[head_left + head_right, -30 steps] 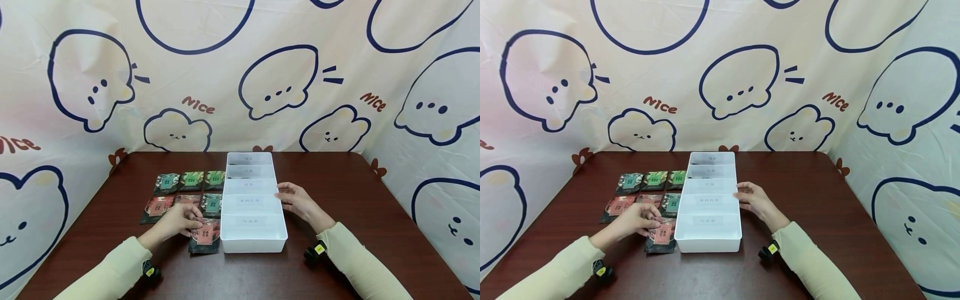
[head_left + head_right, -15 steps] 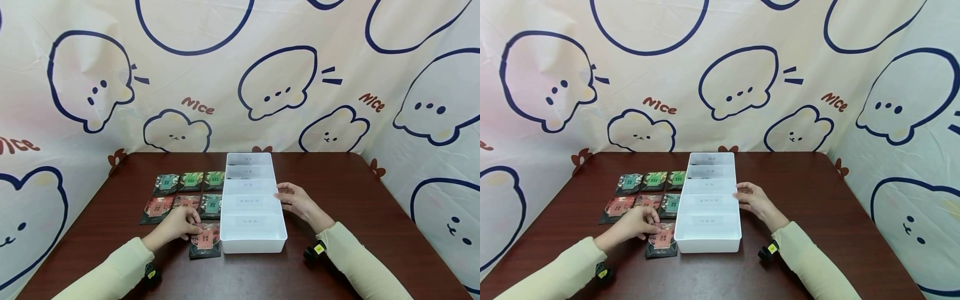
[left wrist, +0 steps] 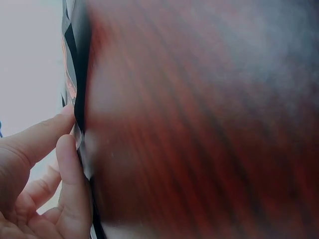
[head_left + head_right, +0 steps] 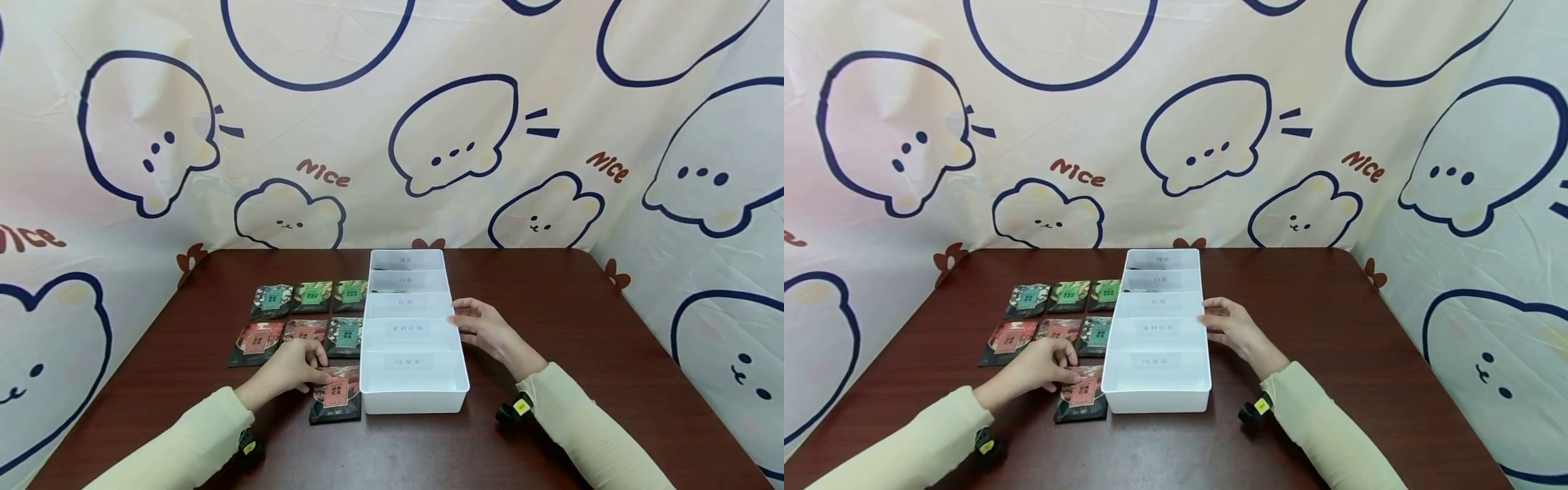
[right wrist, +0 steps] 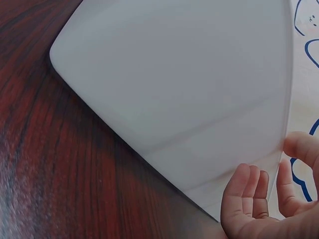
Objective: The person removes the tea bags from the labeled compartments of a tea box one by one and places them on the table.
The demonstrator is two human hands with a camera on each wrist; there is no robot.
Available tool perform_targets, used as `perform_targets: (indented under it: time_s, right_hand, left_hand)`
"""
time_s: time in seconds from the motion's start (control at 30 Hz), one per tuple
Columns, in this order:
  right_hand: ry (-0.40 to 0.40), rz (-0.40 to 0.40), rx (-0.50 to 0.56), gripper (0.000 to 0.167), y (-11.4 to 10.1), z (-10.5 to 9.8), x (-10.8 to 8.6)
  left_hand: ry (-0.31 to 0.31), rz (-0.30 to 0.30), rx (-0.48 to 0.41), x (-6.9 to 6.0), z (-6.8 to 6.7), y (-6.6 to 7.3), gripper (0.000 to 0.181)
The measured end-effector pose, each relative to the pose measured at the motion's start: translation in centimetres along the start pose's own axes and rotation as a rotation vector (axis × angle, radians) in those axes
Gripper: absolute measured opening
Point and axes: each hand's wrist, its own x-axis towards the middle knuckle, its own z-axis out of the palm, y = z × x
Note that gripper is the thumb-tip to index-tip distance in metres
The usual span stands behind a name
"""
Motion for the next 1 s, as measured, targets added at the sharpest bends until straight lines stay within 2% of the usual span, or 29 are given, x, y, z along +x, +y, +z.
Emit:
perform_targets:
  time_s: [0.73,0.87,1.0]
  right_hand:
    - [-0.004,-0.004,0.005,0.038,0.1,0.0,-0.1]
    - [-0.006,-0.006,0.004,0.038,0.2,0.0,0.0]
    - [0.004,-0.001,0.013,0.037,0.1,0.0,0.0]
  left_hand:
    - [0.003,-0.031,-0.014,-0.1,0.0,0.3,0.024]
    - [0.011,-0.036,-0.022,0.1,-0.6,0.8,0.025]
    - [0.022,-0.010,-0.094,0.8,-2.2,1.9,0.023]
